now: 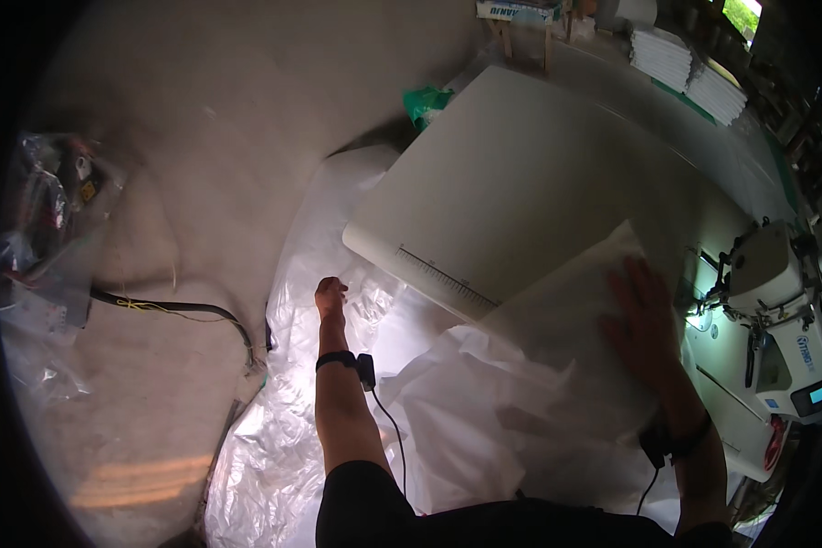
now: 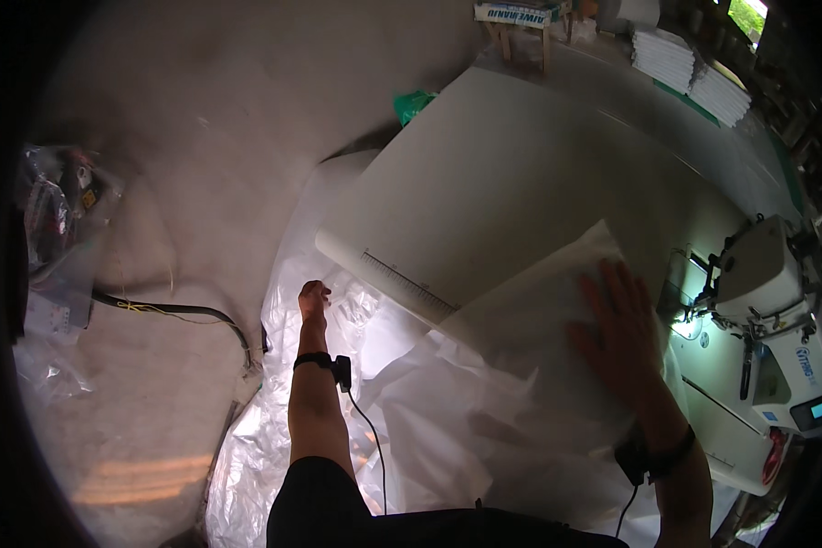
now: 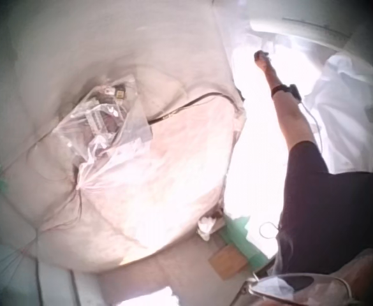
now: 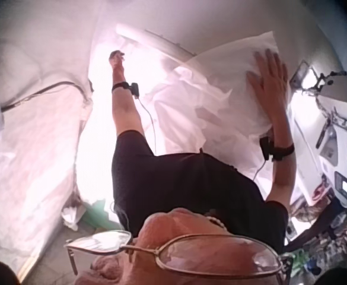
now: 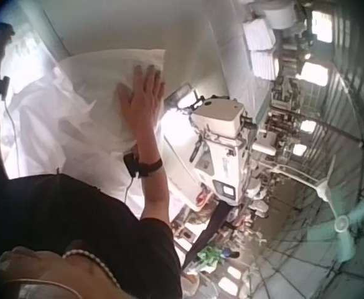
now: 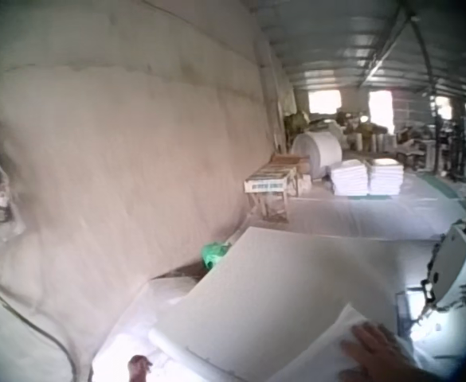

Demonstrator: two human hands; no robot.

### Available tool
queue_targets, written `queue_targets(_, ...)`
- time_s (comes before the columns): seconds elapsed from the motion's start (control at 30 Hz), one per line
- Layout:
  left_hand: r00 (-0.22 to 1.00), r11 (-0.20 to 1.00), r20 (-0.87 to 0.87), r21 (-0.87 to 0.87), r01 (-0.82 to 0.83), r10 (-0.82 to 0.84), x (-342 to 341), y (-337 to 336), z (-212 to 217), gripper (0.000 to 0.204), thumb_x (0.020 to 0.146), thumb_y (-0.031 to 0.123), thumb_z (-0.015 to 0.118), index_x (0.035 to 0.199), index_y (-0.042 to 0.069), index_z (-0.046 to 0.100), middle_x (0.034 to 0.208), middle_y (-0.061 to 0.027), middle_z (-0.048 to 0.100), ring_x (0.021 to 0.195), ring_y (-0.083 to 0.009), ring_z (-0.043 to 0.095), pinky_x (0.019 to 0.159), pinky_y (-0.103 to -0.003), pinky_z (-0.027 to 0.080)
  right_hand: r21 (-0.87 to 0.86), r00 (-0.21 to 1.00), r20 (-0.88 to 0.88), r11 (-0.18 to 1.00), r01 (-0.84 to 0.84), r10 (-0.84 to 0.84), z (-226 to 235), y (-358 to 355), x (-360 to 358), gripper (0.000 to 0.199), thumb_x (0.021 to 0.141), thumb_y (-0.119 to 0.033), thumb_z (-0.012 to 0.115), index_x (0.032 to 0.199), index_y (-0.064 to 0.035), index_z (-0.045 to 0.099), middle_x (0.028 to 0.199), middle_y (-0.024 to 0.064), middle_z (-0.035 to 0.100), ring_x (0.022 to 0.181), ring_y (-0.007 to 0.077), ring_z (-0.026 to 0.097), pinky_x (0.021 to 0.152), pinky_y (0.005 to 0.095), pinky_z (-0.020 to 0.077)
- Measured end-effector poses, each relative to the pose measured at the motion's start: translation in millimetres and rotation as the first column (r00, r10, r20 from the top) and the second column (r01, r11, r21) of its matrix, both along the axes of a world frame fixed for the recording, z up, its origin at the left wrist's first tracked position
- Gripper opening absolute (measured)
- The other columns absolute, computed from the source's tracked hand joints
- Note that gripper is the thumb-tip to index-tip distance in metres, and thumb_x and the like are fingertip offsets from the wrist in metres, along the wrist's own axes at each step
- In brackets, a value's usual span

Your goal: Sewing large white plastic sheets together using an industrial sewing machine.

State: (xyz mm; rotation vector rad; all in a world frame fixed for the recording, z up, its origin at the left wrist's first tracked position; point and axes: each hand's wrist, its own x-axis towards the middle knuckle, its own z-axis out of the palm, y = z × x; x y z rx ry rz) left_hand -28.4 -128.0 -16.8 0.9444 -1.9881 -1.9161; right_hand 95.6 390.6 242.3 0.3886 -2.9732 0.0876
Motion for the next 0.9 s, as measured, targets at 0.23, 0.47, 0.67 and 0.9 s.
queue_targets(0.23,0.952,0.996,-0.303,-0.074,-0.057,0.032,-23.4,-14.6,137.8,0.017,0.089,0.014,0.047,0.074,0.009,0.049,0.06,0.002,0.042,0.049,-0.0068,0.035,0.045,-0.025,0.031,-0.068,0.998,-0.066,0.997,-0.027,0.023,-13.8,7.7,-0.4,0.059,0.083,-0.043,0.056,0.131,-0.0119,0.044,0.142,0.0152,0.032,0.134,0.0317,0.025,0.11,0.0473,0.0186)
queue_targets(0.47,0.819,0.979,-0.55,-0.193,0.066,-0.163,0.2,58.2,305.3,0.015,0.092,0.022,0.051,0.083,0.009,0.053,0.067,0.0028,0.049,0.051,-0.0044,0.035,0.045,-0.021,0.029,-0.121,0.992,-0.127,0.992,-0.035,0.02,-14.1,11.7,7.4,0.059,0.083,-0.045,0.055,0.129,-0.0096,0.047,0.14,0.0161,0.035,0.133,0.0311,0.028,0.109,0.046,0.019)
queue_targets(0.67,0.623,0.85,-0.588,-0.444,0.284,-0.515,63.0,185.8,370.1,0.012,0.094,0.009,0.044,0.087,0.006,0.054,0.072,0.0008,0.054,0.057,-0.0047,0.043,0.053,-0.02,0.037,-0.141,0.931,-0.346,0.974,-0.177,0.119,-41.7,12.7,7.6,0.043,0.079,-0.033,0.062,0.112,-0.0048,0.057,0.13,0.0194,0.044,0.126,0.0358,0.035,0.105,0.0502,0.0243)
queue_targets(0.9,0.208,0.249,-0.19,-0.919,0.305,-0.959,207.3,310.9,297.7,0.014,0.094,0.013,0.046,0.096,0.004,0.056,0.087,-0.0117,0.059,0.075,-0.0276,0.06,0.069,-0.036,0.05,-0.859,0.65,0.226,-0.166,0.483,0.725,27.7,-72.3,58.1,0.071,0.088,-0.064,0.029,0.135,-0.0121,0.04,0.132,0.0138,0.045,0.101,0.026,0.056,0.089,0.0387,0.0423)
